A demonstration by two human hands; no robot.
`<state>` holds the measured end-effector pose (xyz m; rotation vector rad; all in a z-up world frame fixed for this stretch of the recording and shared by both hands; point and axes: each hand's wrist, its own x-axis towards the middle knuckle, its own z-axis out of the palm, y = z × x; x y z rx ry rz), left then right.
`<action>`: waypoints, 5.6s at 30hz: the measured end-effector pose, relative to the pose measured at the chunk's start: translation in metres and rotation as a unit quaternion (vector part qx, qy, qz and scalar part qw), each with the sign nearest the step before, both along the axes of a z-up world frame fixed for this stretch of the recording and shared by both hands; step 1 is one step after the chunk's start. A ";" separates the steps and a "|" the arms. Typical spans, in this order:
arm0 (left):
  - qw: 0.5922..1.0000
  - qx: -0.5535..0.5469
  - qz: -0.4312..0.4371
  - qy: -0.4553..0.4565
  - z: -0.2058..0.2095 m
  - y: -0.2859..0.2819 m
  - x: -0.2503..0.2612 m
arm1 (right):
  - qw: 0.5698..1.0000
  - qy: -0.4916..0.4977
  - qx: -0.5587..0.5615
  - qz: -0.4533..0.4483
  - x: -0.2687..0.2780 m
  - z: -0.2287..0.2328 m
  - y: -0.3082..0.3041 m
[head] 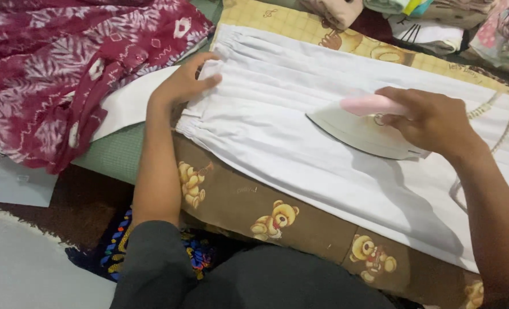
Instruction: Ironing a white pleated skirt on a flat surface.
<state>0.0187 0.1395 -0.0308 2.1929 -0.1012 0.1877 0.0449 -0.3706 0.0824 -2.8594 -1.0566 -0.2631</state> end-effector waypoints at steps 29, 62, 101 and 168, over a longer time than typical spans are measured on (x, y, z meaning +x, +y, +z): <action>0.994 -0.018 0.110 0.000 0.002 0.017 -0.016 | 0.999 -0.025 -0.007 0.040 -0.002 -0.005 0.050; 0.989 -0.126 -0.002 0.075 0.042 0.001 -0.044 | 0.998 -0.028 -0.048 -0.029 -0.023 0.004 0.076; 0.993 -0.073 0.096 -0.001 -0.015 -0.004 0.000 | 0.984 -0.080 0.103 0.122 -0.005 -0.002 0.181; 0.973 0.224 -0.024 0.041 -0.032 0.014 0.016 | 1.000 -0.003 0.001 -0.004 0.021 0.002 -0.043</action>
